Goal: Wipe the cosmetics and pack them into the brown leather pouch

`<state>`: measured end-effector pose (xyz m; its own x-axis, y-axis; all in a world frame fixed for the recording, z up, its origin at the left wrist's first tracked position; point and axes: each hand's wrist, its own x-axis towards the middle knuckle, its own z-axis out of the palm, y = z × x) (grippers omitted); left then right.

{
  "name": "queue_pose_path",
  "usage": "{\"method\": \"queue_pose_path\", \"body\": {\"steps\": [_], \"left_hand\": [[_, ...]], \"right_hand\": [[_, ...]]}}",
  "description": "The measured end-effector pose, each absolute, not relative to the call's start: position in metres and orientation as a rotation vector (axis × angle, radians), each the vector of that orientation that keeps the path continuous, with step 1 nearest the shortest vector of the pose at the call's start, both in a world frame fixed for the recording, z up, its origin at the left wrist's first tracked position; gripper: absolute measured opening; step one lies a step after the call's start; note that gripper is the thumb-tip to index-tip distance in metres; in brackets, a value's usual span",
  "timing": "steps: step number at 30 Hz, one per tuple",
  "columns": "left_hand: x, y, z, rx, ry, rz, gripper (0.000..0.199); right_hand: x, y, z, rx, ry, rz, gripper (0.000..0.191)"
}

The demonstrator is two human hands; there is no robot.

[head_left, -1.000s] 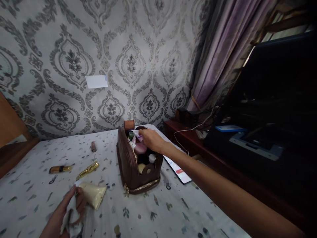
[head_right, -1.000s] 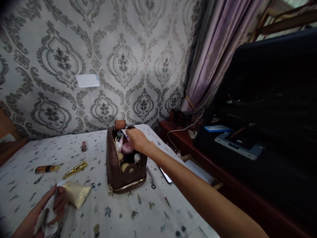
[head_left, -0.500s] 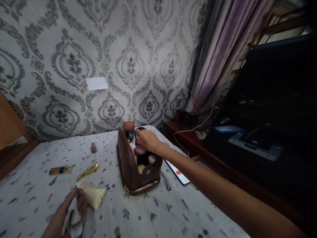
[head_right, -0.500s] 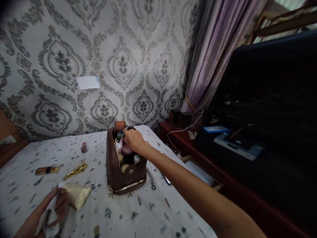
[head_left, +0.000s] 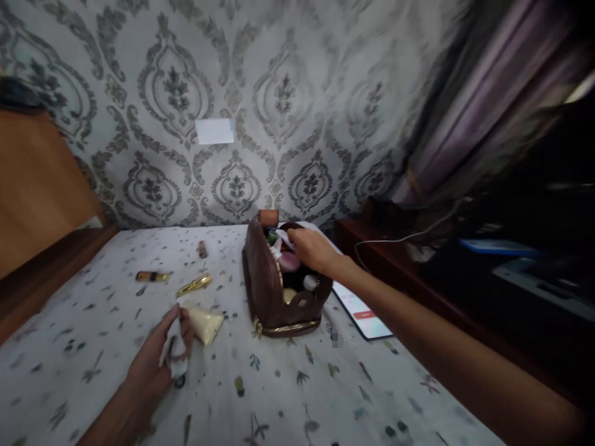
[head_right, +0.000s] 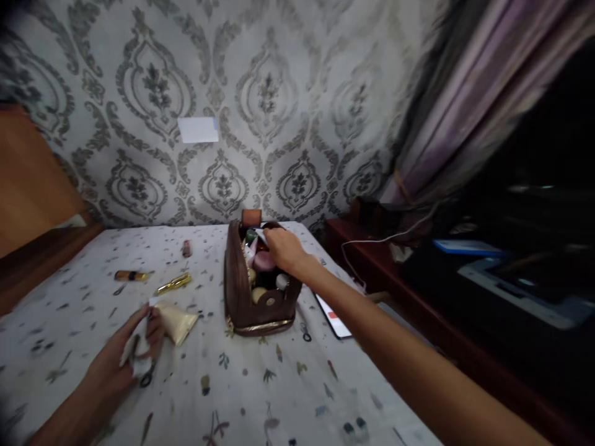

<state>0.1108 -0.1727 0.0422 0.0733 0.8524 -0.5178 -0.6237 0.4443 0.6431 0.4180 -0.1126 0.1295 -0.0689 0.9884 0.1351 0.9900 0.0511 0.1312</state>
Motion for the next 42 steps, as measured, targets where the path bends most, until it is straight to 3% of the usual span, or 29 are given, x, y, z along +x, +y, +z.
{"method": "queue_pose_path", "body": {"steps": [11,15,19,25,28,31,35,42], "left_hand": [[0.049,-0.141,0.056,0.372,0.839,1.486,0.028],[0.053,-0.142,0.048,0.530,1.190,1.519,0.023],[0.067,-0.152,0.038,1.056,1.507,1.496,0.031],[0.075,-0.157,0.017,1.769,1.571,1.261,0.032],[0.079,-0.154,0.007,1.752,1.608,1.132,0.031],[0.085,-0.153,0.004,1.732,1.646,1.033,0.035],[0.088,-0.150,0.001,1.883,1.730,1.001,0.043],[0.065,-0.131,-0.017,2.292,1.773,0.885,0.041]], "right_hand": [[0.420,-0.105,0.127,-2.183,-2.301,-0.296,0.029],[0.407,-0.114,0.140,-2.176,-2.262,-0.298,0.028],[0.381,-0.150,0.145,-1.930,-2.038,-0.301,0.028],[0.319,-0.222,0.084,-1.085,-2.586,0.102,0.037],[0.293,-0.235,0.043,-1.042,-2.642,0.213,0.026],[0.282,-0.234,0.017,-1.215,-2.490,0.392,0.039],[0.281,-0.226,0.002,-1.232,-2.239,0.584,0.050],[0.280,-0.218,-0.016,-1.168,-2.004,0.769,0.042]]}}
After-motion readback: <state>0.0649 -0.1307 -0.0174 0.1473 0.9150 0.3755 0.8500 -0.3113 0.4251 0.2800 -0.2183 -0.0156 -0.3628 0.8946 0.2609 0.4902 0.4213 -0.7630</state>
